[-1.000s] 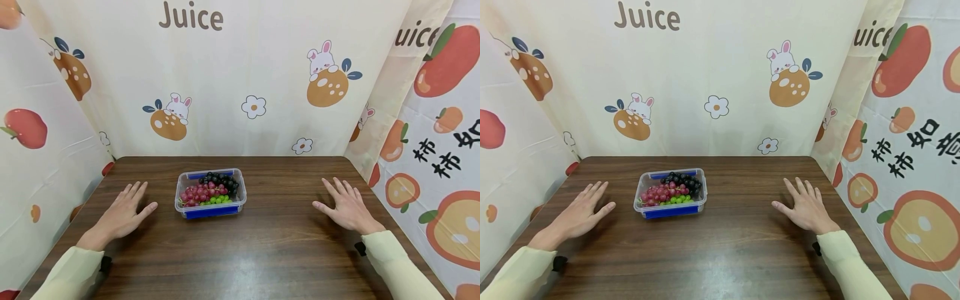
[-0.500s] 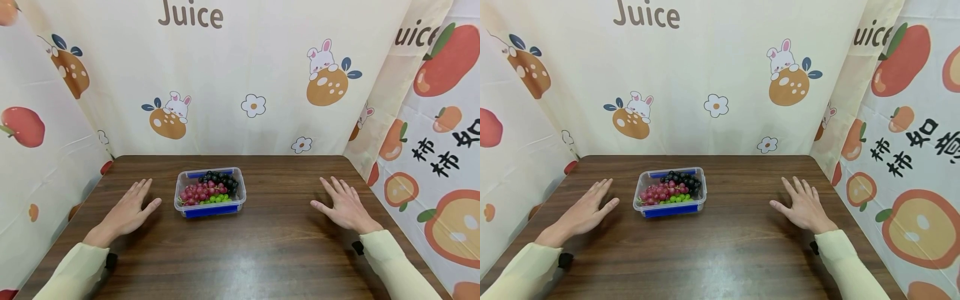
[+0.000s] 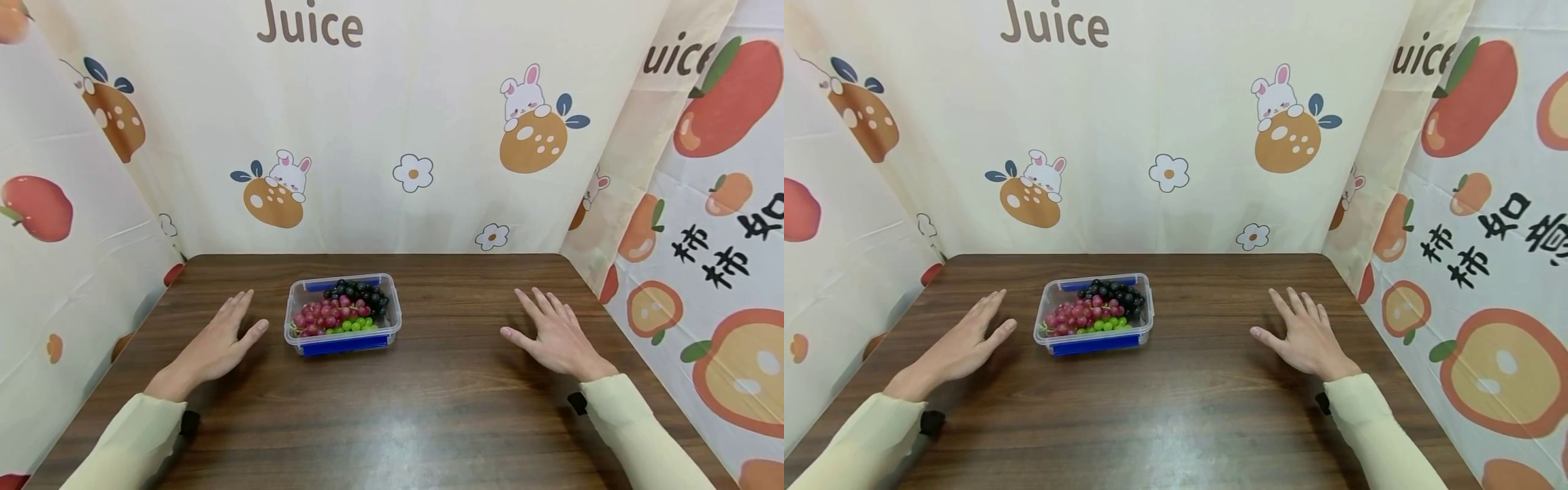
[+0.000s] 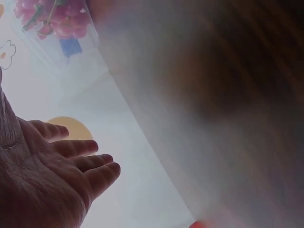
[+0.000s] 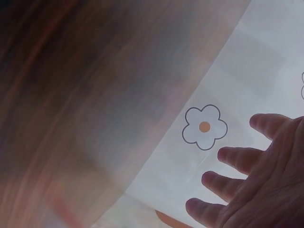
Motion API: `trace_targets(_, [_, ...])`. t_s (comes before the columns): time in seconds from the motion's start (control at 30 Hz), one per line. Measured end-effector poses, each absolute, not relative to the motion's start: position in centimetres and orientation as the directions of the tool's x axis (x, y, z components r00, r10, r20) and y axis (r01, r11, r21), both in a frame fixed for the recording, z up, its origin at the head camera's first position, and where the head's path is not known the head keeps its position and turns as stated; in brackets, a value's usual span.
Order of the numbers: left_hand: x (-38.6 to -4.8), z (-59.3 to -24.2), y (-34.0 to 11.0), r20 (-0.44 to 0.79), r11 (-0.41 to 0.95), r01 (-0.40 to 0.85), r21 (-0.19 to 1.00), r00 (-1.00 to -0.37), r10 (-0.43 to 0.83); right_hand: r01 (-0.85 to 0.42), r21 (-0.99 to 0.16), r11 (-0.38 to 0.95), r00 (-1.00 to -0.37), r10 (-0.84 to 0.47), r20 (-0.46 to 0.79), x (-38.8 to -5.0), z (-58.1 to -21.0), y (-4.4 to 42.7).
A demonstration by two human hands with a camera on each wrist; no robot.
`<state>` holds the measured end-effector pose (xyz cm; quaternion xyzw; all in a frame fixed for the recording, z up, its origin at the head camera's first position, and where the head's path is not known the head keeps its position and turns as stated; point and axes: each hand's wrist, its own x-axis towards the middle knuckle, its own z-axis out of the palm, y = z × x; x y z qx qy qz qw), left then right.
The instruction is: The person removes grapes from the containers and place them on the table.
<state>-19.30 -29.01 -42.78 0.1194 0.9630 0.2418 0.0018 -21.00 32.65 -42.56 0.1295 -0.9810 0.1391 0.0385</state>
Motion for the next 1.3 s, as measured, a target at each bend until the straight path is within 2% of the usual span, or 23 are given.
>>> trace_targets(1.3, [-21.1,-42.9,-25.9,0.084,0.792,0.231,0.565,-0.971,0.223,-0.308,-0.280,0.909,-0.950,-0.279,0.141,-21.5,-42.6,30.9])
